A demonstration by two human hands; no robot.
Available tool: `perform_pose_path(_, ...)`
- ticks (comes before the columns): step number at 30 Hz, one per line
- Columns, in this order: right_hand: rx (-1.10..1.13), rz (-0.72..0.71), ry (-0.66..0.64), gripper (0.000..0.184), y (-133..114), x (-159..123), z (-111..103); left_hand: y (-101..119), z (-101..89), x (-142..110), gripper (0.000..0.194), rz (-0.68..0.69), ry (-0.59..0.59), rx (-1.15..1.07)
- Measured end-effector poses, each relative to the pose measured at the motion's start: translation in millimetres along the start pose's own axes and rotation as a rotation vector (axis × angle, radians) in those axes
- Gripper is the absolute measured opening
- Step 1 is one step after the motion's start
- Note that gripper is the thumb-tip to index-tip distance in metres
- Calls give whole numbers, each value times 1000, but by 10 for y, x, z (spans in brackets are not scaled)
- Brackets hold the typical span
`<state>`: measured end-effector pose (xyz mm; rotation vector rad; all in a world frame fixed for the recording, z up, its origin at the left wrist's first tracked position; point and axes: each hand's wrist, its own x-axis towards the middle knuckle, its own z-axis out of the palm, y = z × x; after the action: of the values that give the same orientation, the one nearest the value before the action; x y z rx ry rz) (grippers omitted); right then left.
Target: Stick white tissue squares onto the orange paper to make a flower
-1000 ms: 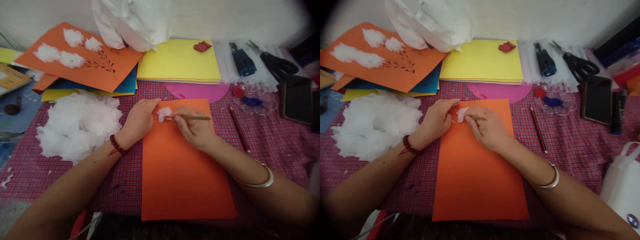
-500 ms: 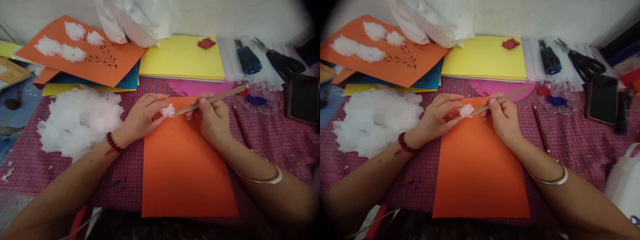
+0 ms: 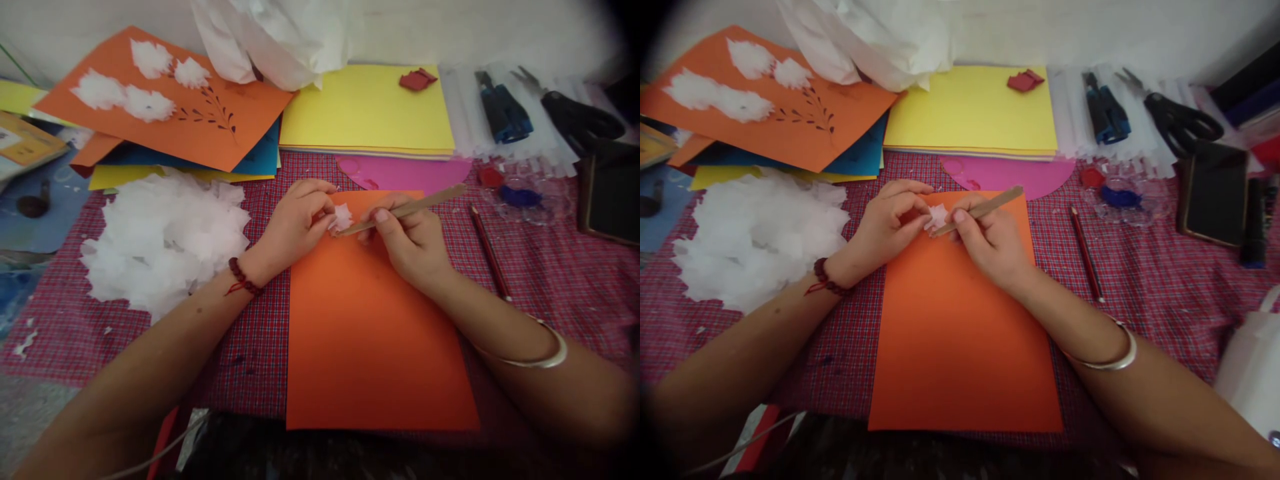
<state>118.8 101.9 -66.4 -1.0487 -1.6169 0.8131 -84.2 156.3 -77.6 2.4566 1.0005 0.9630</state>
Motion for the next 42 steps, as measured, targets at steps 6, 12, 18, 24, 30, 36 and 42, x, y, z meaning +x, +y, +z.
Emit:
perform_pose_path(6, -48, -45, 35, 30, -34, 12, 9, 19, 10, 25, 11, -64, 10, -71)
perform_pose_path(12, -30, 23, 128, 30, 72, 24, -31, 4, -38, 21, 13, -75, 25, -158)
perform_pose_path(18, 1, 106, 124, 31, 221, 58, -57, 30, -99, -1, 43, 38, -115, -173)
perform_pose_path(24, 36, 169, 142, 34, 187, 98, -61, 41, -77, -7, 21, 61, -124, -149)
perform_pose_path(30, 223, 201, 302, 28, 133, 96, -45, 4, -19, 21, 9, -26, -68, -126)
perform_pose_path(36, 214, 147, 157, 31, 117, 81, -23, -15, -19, 48, 8, -85, -66, -130)
perform_pose_path(42, 131, 185, 133, 33, 214, 101, -19, 18, -4, 26, 14, -150, 3, -234)
